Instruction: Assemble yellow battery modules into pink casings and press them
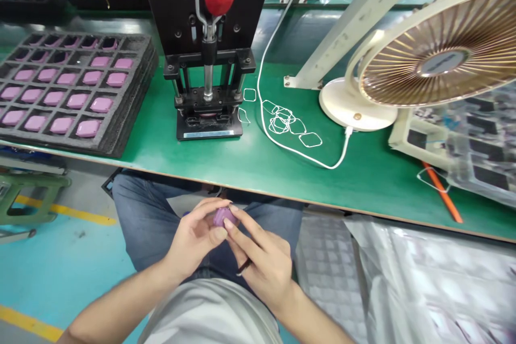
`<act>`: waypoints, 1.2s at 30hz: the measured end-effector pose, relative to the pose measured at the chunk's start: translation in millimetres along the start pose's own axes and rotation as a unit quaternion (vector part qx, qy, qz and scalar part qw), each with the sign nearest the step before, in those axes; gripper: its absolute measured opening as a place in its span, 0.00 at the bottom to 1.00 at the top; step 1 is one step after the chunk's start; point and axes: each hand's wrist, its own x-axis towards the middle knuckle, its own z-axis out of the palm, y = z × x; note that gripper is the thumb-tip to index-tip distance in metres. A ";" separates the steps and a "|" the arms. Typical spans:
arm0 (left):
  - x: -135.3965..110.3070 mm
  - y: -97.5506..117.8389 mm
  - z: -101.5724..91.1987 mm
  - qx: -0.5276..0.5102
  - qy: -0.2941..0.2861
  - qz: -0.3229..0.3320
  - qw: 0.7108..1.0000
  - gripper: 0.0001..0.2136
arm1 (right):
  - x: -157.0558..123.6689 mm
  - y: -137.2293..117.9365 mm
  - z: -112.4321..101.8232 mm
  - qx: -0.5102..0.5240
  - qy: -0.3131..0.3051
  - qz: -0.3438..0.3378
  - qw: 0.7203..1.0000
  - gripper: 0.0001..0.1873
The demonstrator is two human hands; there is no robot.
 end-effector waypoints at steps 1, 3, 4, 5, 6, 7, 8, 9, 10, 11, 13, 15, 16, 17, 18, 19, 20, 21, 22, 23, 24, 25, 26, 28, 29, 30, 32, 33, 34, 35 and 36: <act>-0.2 -1.1 1.6 -0.008 0.030 -0.019 0.999 0.16 | 2.1 0.6 1.6 -0.003 0.006 0.017 1.000 0.22; 0.5 -2.3 2.6 -0.032 0.074 -0.051 0.995 0.14 | 7.1 2.0 2.9 0.005 0.007 0.074 0.997 0.19; 1.3 -2.3 2.2 -0.044 0.083 -0.057 0.994 0.14 | 9.6 2.9 2.6 0.014 -0.011 0.098 0.995 0.17; 2.1 -2.1 1.4 -0.055 0.087 -0.057 0.993 0.14 | 11.7 3.9 2.1 0.022 -0.039 0.112 0.993 0.14; 2.9 -1.7 0.4 -0.063 0.086 -0.053 0.993 0.14 | 13.3 5.1 1.5 0.028 -0.074 0.112 0.991 0.10; 3.6 -1.4 -0.5 -0.069 0.083 -0.051 0.993 0.14 | 14.3 6.2 1.1 0.035 -0.111 0.100 0.988 0.07; 4.0 -1.4 -1.3 -0.074 0.079 -0.050 0.993 0.13 | 14.7 7.2 1.3 0.041 -0.138 0.082 0.986 0.08; 4.2 -1.7 -1.7 -0.079 0.074 -0.048 0.993 0.13 | 14.7 7.9 2.1 0.050 -0.151 0.068 0.985 0.10; 4.2 -2.1 -2.0 -0.082 0.069 -0.046 0.993 0.12 | 14.3 8.3 3.4 0.063 -0.152 0.059 0.985 0.11; 4.0 -2.6 -2.2 -0.082 0.067 -0.041 0.994 0.11 | 14.0 8.5 5.1 0.080 -0.147 0.056 0.984 0.12; 3.8 -2.2 -3.1 -0.058 0.070 -0.031 0.995 0.11 | 14.1 8.1 8.7 0.132 -0.134 0.084 0.979 0.15; 4.4 1.3 -6.0 0.018 0.065 -0.019 0.998 0.11 | 16.2 7.6 10.8 0.220 -0.127 0.167 0.953 0.20; 5.4 4.3 -8.5 0.071 0.053 0.000 0.996 0.12 | 17.8 7.6 11.0 0.287 -0.132 0.227 0.921 0.23; 6.7 8.0 -11.7 0.127 0.034 0.033 0.991 0.14 | 19.6 7.8 10.8 0.365 -0.142 0.295 0.872 0.25; 8.5 12.1 -15.4 0.183 0.009 0.078 0.980 0.18 | 21.2 8.0 10.3 0.446 -0.155 0.359 0.805 0.27; 10.4 16.1 -19.6 0.236 -0.021 0.132 0.963 0.22 | 22.5 8.3 9.8 0.517 -0.167 0.411 0.732 0.28; 12.3 19.8 -23.9 0.282 -0.054 0.187 0.940 0.25 | 23.4 8.5 9.6 0.572 -0.175 0.448 0.665 0.29; 14.0 22.9 -28.1 0.320 -0.085 0.237 0.913 0.27 | 23.9 8.5 9.6 0.608 -0.181 0.472 0.612 0.29; 15.5 25.4 -31.8 0.351 -0.111 0.278 0.887 0.26 | 24.4 8.2 9.7 0.627 -0.188 0.487 0.578 0.29; 16.6 27.3 -35.0 0.376 -0.127 0.309 0.864 0.25 | 25.3 7.8 9.6 0.631 -0.202 0.495 0.562 0.31; 17.7 28.9 -37.4 0.392 -0.131 0.333 0.847 0.24 | 27.4 7.3 8.6 0.616 -0.226 0.497 0.568 0.33; 19.0 30.6 -39.0 0.402 -0.122 0.348 0.838 0.23 | 31.5 6.9 6.1 0.582 -0.247 0.492 0.599 0.35; 21.1 32.7 -39.7 0.408 -0.102 0.355 0.835 0.22 | 38.6 6.9 1.7 0.528 -0.259 0.475 0.655 0.37; 29.8 39.8 -39.0 0.416 -0.045 0.354 0.837 0.16 | 64.7 7.7 -14.2 0.366 -0.215 0.386 0.819 0.38; 37.3 44.9 -37.8 0.419 -0.018 0.352 0.837 0.13 | 84.6 8.5 -25.3 0.271 -0.153 0.314 0.897 0.35; 47.0 51.0 -36.2 0.424 0.003 0.350 0.835 0.11 | 108.7 9.3 -37.4 0.177 -0.075 0.232 0.953 0.29; 72.1 63.9 -32.8 0.445 0.023 0.348 0.825 0.09 | 166.2 10.8 -60.8 0.027 0.071 0.065 0.995 0.16; 86.0 69.6 -31.3 0.458 0.022 0.346 0.819 0.10 | 196.6 11.4 -69.9 -0.021 0.117 -0.008 0.993 0.13; 99.7 74.1 -30.2 0.471 0.015 0.342 0.813 0.10 | 225.8 11.9 -76.4 -0.048 0.134 -0.068 0.988 0.16; 112.2 77.2 -29.5 0.481 0.007 0.339 0.808 0.09 | 252.0 12.6 -79.9 -0.067 0.131 -0.121 0.982 0.22; 122.7 79.0 -29.2 0.490 0.000 0.336 0.804 0.08 | 273.9 13.3 -80.7 -0.081 0.111 -0.166 0.977 0.27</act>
